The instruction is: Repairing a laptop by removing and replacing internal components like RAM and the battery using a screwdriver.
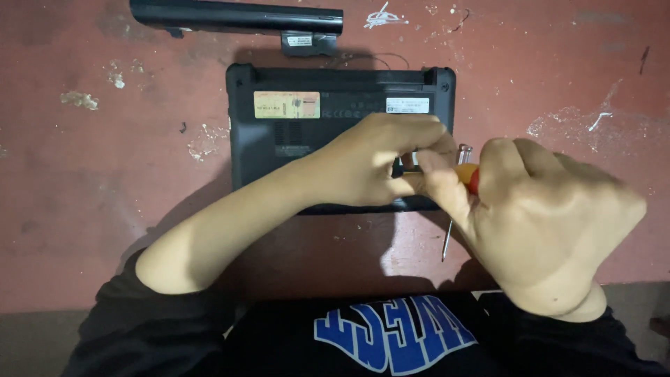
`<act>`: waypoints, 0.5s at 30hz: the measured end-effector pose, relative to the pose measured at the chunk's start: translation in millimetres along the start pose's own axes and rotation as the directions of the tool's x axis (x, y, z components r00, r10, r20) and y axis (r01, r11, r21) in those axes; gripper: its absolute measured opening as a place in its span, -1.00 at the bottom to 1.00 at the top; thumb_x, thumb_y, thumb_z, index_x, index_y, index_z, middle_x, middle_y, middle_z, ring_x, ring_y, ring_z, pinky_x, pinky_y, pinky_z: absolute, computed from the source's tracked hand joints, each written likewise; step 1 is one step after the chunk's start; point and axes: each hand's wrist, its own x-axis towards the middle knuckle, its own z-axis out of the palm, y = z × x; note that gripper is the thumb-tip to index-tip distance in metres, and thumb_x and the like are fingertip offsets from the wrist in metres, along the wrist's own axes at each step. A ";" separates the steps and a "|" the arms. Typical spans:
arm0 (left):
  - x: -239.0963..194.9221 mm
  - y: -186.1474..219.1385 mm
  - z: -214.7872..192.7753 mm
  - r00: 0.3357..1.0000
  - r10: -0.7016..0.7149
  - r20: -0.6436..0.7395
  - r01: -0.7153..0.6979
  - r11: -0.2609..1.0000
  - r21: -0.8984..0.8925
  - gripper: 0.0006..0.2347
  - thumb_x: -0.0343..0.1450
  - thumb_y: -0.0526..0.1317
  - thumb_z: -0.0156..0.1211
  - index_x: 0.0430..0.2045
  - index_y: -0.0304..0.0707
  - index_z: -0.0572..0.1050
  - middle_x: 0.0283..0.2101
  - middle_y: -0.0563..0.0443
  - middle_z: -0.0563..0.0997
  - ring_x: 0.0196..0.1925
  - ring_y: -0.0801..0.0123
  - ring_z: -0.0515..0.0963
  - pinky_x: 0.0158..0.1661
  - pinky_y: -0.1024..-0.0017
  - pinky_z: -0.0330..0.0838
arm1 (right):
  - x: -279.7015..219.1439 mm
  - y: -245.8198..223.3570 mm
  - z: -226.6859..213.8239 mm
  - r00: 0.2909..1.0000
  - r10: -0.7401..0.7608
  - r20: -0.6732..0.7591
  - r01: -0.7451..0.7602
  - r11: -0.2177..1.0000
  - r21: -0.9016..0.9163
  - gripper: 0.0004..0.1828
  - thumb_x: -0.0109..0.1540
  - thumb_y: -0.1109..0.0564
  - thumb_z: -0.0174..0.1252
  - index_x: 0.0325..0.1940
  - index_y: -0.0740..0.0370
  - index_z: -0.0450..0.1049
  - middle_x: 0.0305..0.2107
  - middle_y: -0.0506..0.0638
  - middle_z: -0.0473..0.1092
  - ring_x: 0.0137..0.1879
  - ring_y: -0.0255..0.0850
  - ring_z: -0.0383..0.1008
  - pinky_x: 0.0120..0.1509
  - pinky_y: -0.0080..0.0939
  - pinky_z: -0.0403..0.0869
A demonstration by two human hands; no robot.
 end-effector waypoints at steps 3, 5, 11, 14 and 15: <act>0.7 0.2 -1.5 0.998 0.008 0.061 -0.004 0.997 -0.073 -0.87 0.37 -0.43 0.21 -0.34 -0.26 0.38 -0.30 0.02 0.52 -0.30 0.38 0.62 -0.27 0.48 0.47 | -0.5 1.4 -18.4 0.997 0.006 0.074 -0.003 0.999 -0.041 -0.27 0.52 -0.65 -0.25 -0.32 -0.09 0.35 -0.54 -0.17 0.27 -0.48 -0.15 0.31 -0.44 -0.20 0.06; 0.2 -4.1 -0.3 0.995 0.012 0.101 0.002 0.990 -0.138 -0.87 0.39 -0.46 0.19 -0.34 -0.28 0.37 -0.29 -0.01 0.55 -0.30 0.43 0.72 -0.23 0.53 0.61 | 8.0 11.0 -33.5 0.993 -0.004 0.118 0.005 1.000 -0.006 -0.37 0.47 -0.54 -0.31 -0.11 -0.15 0.49 -0.40 -0.18 0.40 -0.34 -0.11 0.51 -0.44 -0.18 0.21; -0.1 -16.8 -0.1 0.972 0.091 0.216 -0.097 0.995 0.017 -0.87 0.41 -0.49 -0.03 -0.26 -0.31 0.39 -0.36 -0.04 0.50 -0.35 0.26 0.47 -0.31 0.34 0.40 | 21.0 36.2 -46.8 0.845 -0.533 0.025 0.316 0.537 0.782 -0.42 0.10 0.26 0.08 0.24 0.30 0.28 0.26 0.22 0.24 0.36 0.14 0.31 0.48 0.16 0.29; -4.9 -13.4 1.3 0.962 0.025 0.271 -0.037 0.999 0.038 -0.87 0.48 -0.29 -0.09 -0.28 -0.37 0.43 -0.35 -0.09 0.51 -0.36 0.21 0.46 -0.31 0.32 0.35 | 22.3 29.0 -47.4 0.868 -0.489 0.090 0.250 0.586 0.771 -0.48 0.19 0.38 -0.12 0.22 0.13 0.33 0.20 0.01 0.33 0.26 -0.12 0.41 0.24 -0.16 0.40; -8.3 -10.5 -1.2 0.974 0.027 0.225 -0.038 0.998 0.045 -0.85 0.48 -0.31 -0.12 -0.19 -0.38 0.40 -0.26 -0.12 0.52 -0.31 0.17 0.48 -0.27 0.28 0.35 | 22.0 23.8 -45.6 0.908 -0.411 0.078 0.233 0.653 0.721 -0.71 0.26 0.31 -0.03 0.07 0.25 0.37 -0.03 0.03 0.39 -0.12 -0.17 0.38 -0.06 -0.18 0.40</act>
